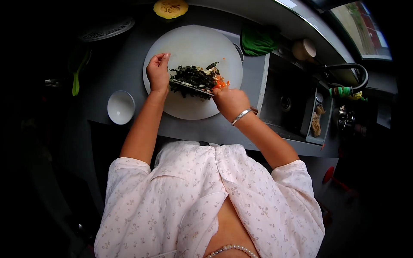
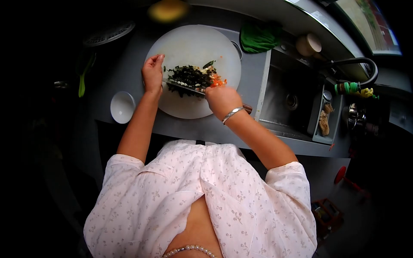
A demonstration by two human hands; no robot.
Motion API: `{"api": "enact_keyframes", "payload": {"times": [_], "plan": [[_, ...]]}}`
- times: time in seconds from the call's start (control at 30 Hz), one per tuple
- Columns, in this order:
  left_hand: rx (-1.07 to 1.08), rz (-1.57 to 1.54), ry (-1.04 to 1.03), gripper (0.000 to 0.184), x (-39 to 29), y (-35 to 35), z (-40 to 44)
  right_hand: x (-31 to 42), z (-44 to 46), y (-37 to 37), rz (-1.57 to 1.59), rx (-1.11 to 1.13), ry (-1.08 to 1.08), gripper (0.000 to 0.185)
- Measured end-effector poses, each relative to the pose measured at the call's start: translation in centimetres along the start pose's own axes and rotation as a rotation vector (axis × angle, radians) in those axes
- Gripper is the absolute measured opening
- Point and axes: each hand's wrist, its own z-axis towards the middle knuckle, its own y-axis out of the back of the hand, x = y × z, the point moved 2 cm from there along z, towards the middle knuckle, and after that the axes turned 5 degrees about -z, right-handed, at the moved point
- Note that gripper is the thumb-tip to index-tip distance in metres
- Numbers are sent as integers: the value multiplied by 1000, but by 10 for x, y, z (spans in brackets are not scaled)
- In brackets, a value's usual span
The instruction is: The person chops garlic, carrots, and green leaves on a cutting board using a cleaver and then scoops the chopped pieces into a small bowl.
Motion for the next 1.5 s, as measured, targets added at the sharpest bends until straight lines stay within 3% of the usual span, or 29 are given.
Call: {"api": "enact_keyframes", "payload": {"times": [0.17,0.47,0.57,0.73,0.8,0.87,0.97,1.07,1.3,1.5], "plan": [[-39,153,-91,16,9,3,-14,-6,-1,-48,63,-97,-24,3],[223,-3,-67,17,-38,-44,15,-2,-16,-10,166,-287,-155,15],[341,17,-57,17,-29,-64,29,3,-17,-5,197,-290,-257,15],[392,73,20,17,15,-66,42,16,-5,-34,122,-63,-434,11],[394,110,55,17,26,-64,39,19,-9,-50,153,-73,-449,9],[388,81,-99,17,22,-68,39,18,-11,-52,155,-200,-449,9],[433,146,-73,16,11,-70,37,10,-13,-59,215,-300,-384,10],[469,168,-125,16,-13,-71,38,23,-20,-36,256,-335,-412,11],[520,122,31,17,18,-66,51,45,-10,-43,111,-109,-515,5],[491,90,-113,17,10,-64,37,43,-15,-65,197,-287,-491,7]]}}
